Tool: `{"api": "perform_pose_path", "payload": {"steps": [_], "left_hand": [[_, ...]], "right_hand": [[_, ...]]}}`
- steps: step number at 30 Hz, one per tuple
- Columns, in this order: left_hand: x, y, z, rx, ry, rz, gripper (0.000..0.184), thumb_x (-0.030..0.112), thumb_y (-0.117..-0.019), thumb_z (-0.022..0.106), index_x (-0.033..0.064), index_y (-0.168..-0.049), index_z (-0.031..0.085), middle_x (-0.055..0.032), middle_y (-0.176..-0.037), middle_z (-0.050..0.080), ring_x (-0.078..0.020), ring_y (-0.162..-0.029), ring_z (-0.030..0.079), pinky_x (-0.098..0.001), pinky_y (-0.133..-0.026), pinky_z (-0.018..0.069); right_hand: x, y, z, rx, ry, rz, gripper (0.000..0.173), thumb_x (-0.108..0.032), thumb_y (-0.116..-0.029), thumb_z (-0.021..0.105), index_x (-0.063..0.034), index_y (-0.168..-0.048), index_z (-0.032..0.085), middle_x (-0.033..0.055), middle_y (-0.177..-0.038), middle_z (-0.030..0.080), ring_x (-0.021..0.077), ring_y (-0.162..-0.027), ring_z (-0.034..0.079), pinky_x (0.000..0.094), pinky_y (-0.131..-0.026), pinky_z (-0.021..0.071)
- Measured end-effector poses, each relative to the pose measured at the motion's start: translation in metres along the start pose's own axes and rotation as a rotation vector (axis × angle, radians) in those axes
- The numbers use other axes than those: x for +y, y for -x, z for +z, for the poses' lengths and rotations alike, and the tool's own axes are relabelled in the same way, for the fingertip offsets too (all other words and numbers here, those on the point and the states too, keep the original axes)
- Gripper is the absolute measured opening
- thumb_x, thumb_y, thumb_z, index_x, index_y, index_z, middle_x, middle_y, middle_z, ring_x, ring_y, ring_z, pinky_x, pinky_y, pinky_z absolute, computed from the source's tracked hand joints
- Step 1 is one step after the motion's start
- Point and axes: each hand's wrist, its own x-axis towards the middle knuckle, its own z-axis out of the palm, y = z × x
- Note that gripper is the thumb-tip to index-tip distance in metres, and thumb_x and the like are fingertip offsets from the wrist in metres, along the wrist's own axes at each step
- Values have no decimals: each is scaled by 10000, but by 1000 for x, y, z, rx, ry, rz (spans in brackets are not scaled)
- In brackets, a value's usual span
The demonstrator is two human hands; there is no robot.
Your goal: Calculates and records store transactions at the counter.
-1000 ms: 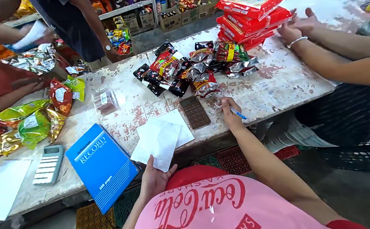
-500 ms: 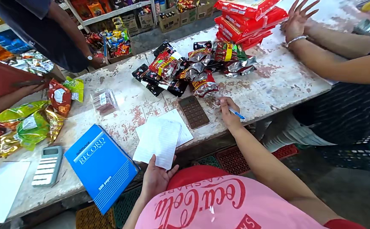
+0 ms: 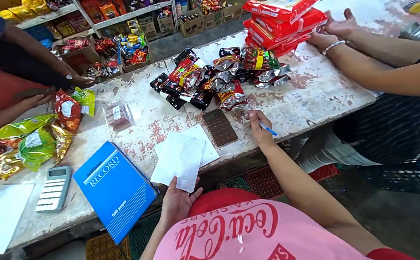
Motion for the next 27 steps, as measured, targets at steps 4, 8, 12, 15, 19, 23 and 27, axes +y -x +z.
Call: {"api": "perform_pose_path", "payload": {"steps": [4,8,12,15,19,23,27], "left_hand": [[0,-1,0,1,-5,-5,544,455,-1116,186,105,-1471,403,-208,-1321,631,-365,-1134,682,-495,-840,601],[0,-1,0,24,34,-12,459,365,-1128,237,72,-1429,422,-220,-1287,641,-369,-1107,693,-490,-818,610],[0,0,2,57,46,1,424,328,-1130,266,70,-1430,419,-224,-1288,637,-368,-1096,697,-490,-805,614],[-14,4,1,78,-148,368,311,178,-1128,310,9,-1366,415,-171,-1084,670,-257,-916,726,-407,-759,627],[-18,-15,-25,-46,-782,1333,286,106,-1047,481,-117,-1170,608,-46,-1181,691,41,-1140,616,-179,-1016,494],[-4,-16,-28,-129,-1044,1394,465,217,-1077,423,-78,-1424,516,-237,-1562,427,-158,-1453,427,-294,-1196,345],[-7,6,-2,-119,-167,700,302,150,-1110,277,-11,-1320,423,-86,-1140,692,-181,-1012,723,-386,-897,615]], "right_hand": [[-1,0,0,4,-4,0,472,-370,-1091,379,4,-1225,634,150,-1047,683,179,-812,631,390,-776,533],[1,0,1,8,-7,-1,469,-372,-1089,381,0,-1215,638,148,-1053,681,174,-810,630,383,-767,534],[0,0,0,-3,4,11,465,-373,-1091,383,-8,-1225,639,146,-1040,682,175,-804,631,383,-763,534],[-2,0,0,-4,2,6,460,-367,-1092,386,-6,-1224,639,143,-1037,683,167,-800,632,376,-759,535],[0,0,-1,-11,1,-10,463,-376,-1091,390,-6,-1218,637,135,-1033,681,159,-806,633,364,-761,535],[-2,1,-1,-20,-6,3,477,-398,-1090,385,-14,-1229,632,136,-1043,681,165,-822,637,372,-771,537],[-2,1,-3,-16,4,-20,479,-384,-1090,382,0,-1230,634,153,-1033,684,192,-819,635,410,-785,532]]}}
